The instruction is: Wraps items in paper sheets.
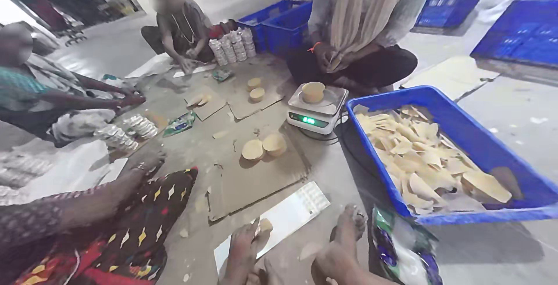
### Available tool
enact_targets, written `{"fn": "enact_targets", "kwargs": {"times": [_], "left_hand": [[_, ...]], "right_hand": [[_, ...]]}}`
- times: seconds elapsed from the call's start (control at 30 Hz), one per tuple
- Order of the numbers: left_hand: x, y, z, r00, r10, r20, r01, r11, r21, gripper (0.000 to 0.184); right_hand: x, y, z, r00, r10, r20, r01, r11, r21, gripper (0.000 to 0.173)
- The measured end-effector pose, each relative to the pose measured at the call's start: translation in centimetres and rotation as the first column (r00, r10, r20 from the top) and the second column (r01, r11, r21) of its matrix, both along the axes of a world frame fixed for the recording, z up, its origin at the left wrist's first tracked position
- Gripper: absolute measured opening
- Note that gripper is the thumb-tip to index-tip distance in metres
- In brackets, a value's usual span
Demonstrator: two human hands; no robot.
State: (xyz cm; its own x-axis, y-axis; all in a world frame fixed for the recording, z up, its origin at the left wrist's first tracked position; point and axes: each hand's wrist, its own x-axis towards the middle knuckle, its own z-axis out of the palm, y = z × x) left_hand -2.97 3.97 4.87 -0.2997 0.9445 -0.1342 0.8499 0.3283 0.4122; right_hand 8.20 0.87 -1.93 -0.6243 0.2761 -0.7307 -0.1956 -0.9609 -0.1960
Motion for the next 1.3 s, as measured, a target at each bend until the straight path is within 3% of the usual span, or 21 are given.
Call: {"fn": "enact_targets", "kwargs": {"times": [0.07,0.1,0.2,0.3,0.43,0.5,0.53,0.57,0.63,0.67,0.73,0.77,0.83,0.9,0.93,1.07,1.17,1.23,1.3], "left_hand": [[0.0,-0.4,0.1,0.996,0.072,0.058,-0.074,0.997,0.03,0.053],[0.0,-0.7,0.3,0.993,0.094,0.075,-0.099,0.993,0.066,0.052],[0.5,-1.9,1.5,0.996,0.053,0.074,-0.073,0.954,0.291,0.043],[0.7,-2.4,3.6,0.999,0.009,0.042,-0.025,0.916,0.4,0.04],[-0.1,-2.7,3.4,1.0,-0.008,-0.014,0.013,0.87,0.493,0.037],[-0.2,-2.8,3.0,1.0,-0.009,-0.03,0.023,0.856,0.516,0.035],[0.0,-2.9,2.8,0.999,-0.012,-0.041,0.032,0.85,0.526,0.034],[0.2,-3.1,2.7,0.998,-0.015,-0.062,0.046,0.839,0.542,0.034],[0.8,-3.4,2.3,0.995,-0.013,-0.096,0.067,0.807,0.587,0.033],[1.2,-3.7,2.2,0.994,-0.007,-0.107,0.071,0.793,0.605,0.031],[2.3,-4.9,1.8,0.993,-0.014,-0.118,0.081,0.808,0.583,0.026],[2.9,-5.7,1.4,0.993,-0.024,-0.117,0.083,0.841,0.534,0.025],[4.1,-7.5,0.5,0.998,-0.034,-0.059,0.052,0.94,0.338,0.022],[5.3,-8.2,0.8,0.998,0.014,0.058,-0.015,1.0,0.012,0.017],[5.4,-8.1,1.2,0.995,0.038,0.089,-0.032,0.997,-0.07,0.017],[4.4,-7.7,1.0,0.979,0.048,0.198,-0.007,0.979,-0.204,0.025],[3.7,-7.7,2.1,0.967,0.057,0.249,0.001,0.974,-0.228,0.033],[3.6,-8.1,1.5,0.962,0.096,0.255,-0.051,0.983,-0.176,0.056],[3.3,-8.2,1.1,0.938,0.147,0.315,-0.088,0.977,-0.196,0.105]], "right_hand": [[-1.4,0.6,-0.3,0.983,-0.176,-0.052,0.164,0.969,-0.184,0.064],[-2.5,1.2,0.1,0.965,-0.26,-0.028,0.247,0.941,-0.231,0.06],[-2.5,3.1,1.2,0.857,-0.486,-0.171,0.425,0.855,-0.297,0.064],[-2.1,6.5,1.0,0.781,-0.6,-0.175,0.56,0.796,-0.23,0.053],[0.4,10.1,2.2,0.793,-0.594,-0.136,0.606,0.791,0.078,0.039],[1.7,10.2,4.7,0.851,-0.524,-0.008,0.488,0.786,0.379,0.032],[2.1,9.6,5.8,0.868,-0.497,0.007,0.412,0.727,0.549,0.026],[2.4,8.6,6.2,0.877,-0.48,-0.032,0.356,0.603,0.714,0.021],[2.7,6.8,4.9,0.885,-0.434,-0.166,0.271,0.193,0.943,0.025],[3.3,6.0,4.4,0.904,-0.397,-0.162,0.175,-0.003,0.985,0.031],[4.6,4.4,5.0,0.9,-0.428,-0.079,-0.018,-0.217,0.976,0.035],[5.5,3.4,6.0,0.891,-0.455,0.004,-0.139,-0.265,0.954,0.032],[6.6,1.6,7.9,0.865,-0.466,0.189,-0.344,-0.274,0.898,0.026],[7.1,0.4,7.8,0.866,-0.36,0.347,-0.453,-0.271,0.85,0.034],[7.0,0.2,7.8,0.862,-0.328,0.387,-0.48,-0.277,0.832,0.037],[6.1,-0.9,8.0,0.823,-0.324,0.466,-0.55,-0.25,0.797,0.037],[5.7,-1.2,7.9,0.736,-0.324,0.595,-0.677,-0.357,0.643,0.042],[6.1,-1.5,4.0,0.715,-0.414,0.563,-0.695,-0.508,0.509,0.054],[6.7,-1.8,5.4,0.54,-0.432,0.722,-0.787,-0.564,0.251,0.064]]}}
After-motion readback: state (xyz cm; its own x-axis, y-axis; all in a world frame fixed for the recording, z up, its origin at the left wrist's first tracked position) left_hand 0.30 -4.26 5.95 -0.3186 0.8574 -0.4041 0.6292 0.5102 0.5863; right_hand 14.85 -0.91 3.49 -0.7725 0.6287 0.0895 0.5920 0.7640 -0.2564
